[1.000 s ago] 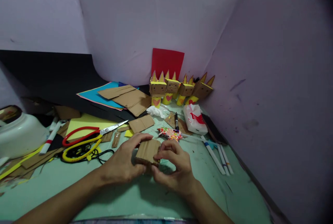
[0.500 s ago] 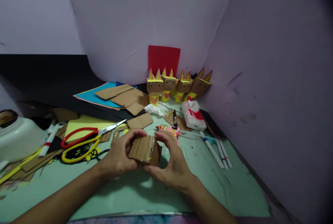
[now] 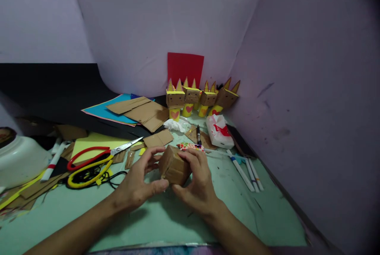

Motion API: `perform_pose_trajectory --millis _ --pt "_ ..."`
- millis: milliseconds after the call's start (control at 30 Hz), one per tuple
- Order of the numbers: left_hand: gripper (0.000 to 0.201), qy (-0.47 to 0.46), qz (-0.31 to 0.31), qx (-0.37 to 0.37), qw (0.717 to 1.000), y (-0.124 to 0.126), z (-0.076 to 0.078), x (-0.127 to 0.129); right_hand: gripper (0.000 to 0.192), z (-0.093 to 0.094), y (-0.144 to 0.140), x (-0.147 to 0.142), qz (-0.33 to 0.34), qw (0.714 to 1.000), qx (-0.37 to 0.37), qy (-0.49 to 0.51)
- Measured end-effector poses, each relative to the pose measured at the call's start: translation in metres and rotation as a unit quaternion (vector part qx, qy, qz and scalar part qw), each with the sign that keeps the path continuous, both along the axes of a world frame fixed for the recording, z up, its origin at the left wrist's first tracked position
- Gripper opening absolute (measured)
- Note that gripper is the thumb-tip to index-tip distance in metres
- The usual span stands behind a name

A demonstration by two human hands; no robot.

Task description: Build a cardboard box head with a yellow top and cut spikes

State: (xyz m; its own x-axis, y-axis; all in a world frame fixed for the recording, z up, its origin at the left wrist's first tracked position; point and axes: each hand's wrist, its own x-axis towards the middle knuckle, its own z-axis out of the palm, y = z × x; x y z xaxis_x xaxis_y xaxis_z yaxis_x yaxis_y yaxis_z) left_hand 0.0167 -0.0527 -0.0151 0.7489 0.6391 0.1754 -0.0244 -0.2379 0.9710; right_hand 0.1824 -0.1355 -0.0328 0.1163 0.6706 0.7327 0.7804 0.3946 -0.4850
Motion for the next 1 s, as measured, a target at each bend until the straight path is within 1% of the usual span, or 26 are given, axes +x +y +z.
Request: perform_pose_trajectory --millis 67,100,200,300,400,467,533,800,1000 --pt "0.049 0.018 0.053 0.065 0.996 -0.008 0.000 0.004 0.062 -0.004 0.001 -0.003 -0.021 1.000 0.004 0.012" --pt "0.042 0.023 0.082 0.097 0.992 -0.011 0.000 0.006 0.062 -0.006 0.001 -0.006 -0.017 1.000 0.001 0.024" --pt "0.031 0.020 0.150 0.193 0.969 -0.016 0.000 0.006 0.062 -0.005 0.000 -0.011 0.041 0.995 -0.026 0.089" --pt "0.033 0.004 0.165 0.280 0.946 -0.015 0.002 0.003 0.059 0.000 -0.003 -0.013 0.118 0.971 -0.087 0.188" --pt "0.039 -0.001 0.154 0.328 0.932 -0.013 0.003 -0.001 0.044 0.004 -0.005 -0.010 0.173 0.937 -0.137 0.272" --pt "0.041 -0.007 0.143 0.345 0.928 -0.013 0.002 -0.002 0.035 0.004 -0.005 -0.009 0.179 0.928 -0.140 0.296" --pt "0.041 -0.011 0.135 0.349 0.927 -0.013 0.001 -0.002 0.032 0.003 -0.004 -0.008 0.165 0.930 -0.132 0.302" --pt "0.038 -0.053 0.125 0.339 0.931 -0.013 -0.004 -0.001 0.037 -0.004 -0.004 -0.009 0.146 0.944 -0.092 0.283" --pt "0.040 -0.076 0.129 0.347 0.926 -0.014 -0.008 -0.003 0.037 -0.007 -0.004 -0.010 0.137 0.949 -0.062 0.277"
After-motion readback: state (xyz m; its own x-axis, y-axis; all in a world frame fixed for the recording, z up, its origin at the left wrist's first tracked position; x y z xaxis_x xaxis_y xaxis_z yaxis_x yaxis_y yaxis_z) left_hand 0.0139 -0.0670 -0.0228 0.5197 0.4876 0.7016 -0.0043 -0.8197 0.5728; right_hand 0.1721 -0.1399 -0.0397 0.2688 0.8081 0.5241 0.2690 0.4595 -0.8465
